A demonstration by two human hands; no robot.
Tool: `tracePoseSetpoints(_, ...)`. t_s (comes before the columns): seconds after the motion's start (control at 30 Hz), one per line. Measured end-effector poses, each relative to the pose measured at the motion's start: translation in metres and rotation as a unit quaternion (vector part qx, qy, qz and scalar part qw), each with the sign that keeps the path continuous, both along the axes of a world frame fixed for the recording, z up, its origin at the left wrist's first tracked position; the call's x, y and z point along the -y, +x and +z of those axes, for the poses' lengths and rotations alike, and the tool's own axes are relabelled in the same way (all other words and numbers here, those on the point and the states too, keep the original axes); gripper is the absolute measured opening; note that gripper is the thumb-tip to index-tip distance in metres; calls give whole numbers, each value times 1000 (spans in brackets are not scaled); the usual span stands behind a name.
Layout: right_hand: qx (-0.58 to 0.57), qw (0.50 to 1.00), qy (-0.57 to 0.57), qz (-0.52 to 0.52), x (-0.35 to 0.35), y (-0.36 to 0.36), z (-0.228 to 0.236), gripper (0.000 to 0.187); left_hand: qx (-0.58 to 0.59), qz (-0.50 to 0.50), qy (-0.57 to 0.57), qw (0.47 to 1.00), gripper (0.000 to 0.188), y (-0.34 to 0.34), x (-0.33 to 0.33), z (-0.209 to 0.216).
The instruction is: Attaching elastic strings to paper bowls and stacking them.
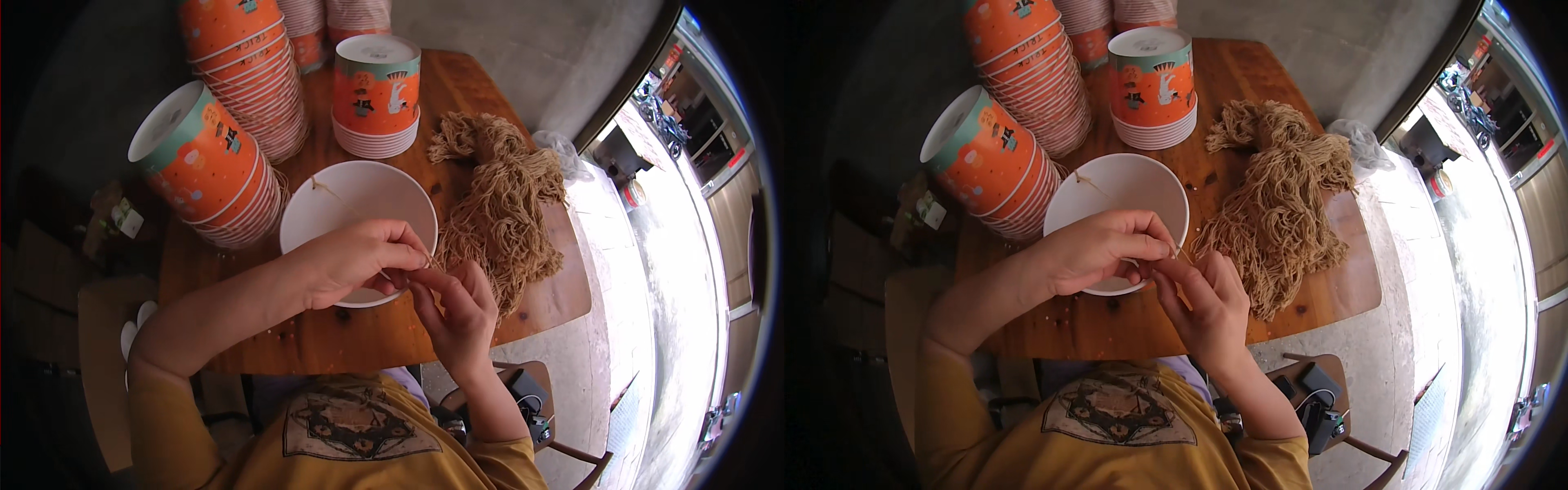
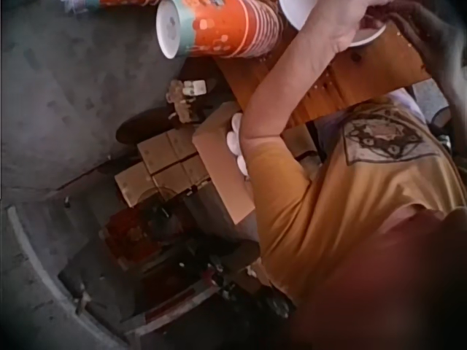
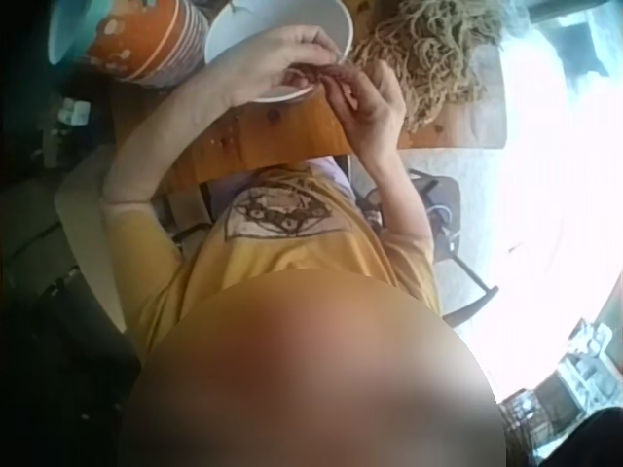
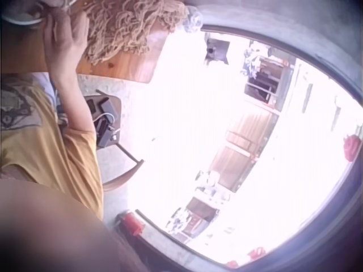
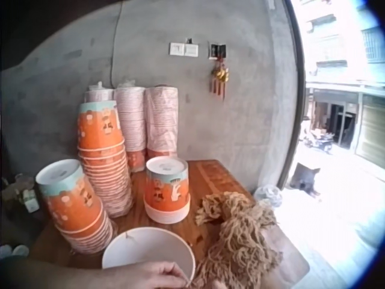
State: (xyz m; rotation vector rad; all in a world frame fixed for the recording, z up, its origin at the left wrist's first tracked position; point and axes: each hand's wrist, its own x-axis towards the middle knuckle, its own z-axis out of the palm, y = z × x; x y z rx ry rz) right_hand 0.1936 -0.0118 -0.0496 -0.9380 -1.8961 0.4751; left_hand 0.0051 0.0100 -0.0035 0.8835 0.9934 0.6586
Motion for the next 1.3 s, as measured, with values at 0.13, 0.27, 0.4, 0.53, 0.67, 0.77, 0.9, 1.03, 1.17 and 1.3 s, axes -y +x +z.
tracePoseSetpoints(0.13, 63, 995, 75, 0, -2, 3, 5, 28, 12, -1, -6, 1000, 12, -4, -3, -1)
tracePoseSetpoints(0.27, 74, 995, 67, 22, -6, 8, 5, 21, 26, 7, 9, 1000, 12, -8, -3, -3)
tracePoseSetpoints(0.4, -142, 968, -197, 66, -7, 13, -1, 16, 22, -20, 53, 998, 13, -7, -3, 1)
tracePoseSetpoints(0.53, -141, 960, -235, 62, -8, 9, 7, 19, -11, -11, 130, 991, 15, -3, 5, -1)
tracePoseSetpoints(0.67, -26, 991, -129, 36, -8, 5, 11, 15, -16, 0, 222, 975, 18, 0, 9, -3)
tracePoseSetpoints(0.77, -24, 995, -99, 21, -9, 2, 9, 11, -86, -27, 264, 960, 28, 1, 12, 2)
tracePoseSetpoints(0.9, -40, 993, -114, 19, -10, 2, 9, 9, -160, -28, 347, 924, 28, 0, 13, -5)
tracePoseSetpoints(1.03, -23, 995, -100, 10, -9, 1, 10, 10, -281, -25, 419, 863, 16, 2, 18, 3)
tracePoseSetpoints(1.17, -6, 999, -38, 0, -8, -1, 8, 12, -298, 6, 448, 843, 9, 4, 19, -4)
tracePoseSetpoints(1.3, 2, 1000, 6, -8, -8, 1, 5, 15, -341, 27, 518, 784, 12, 12, 21, -2)
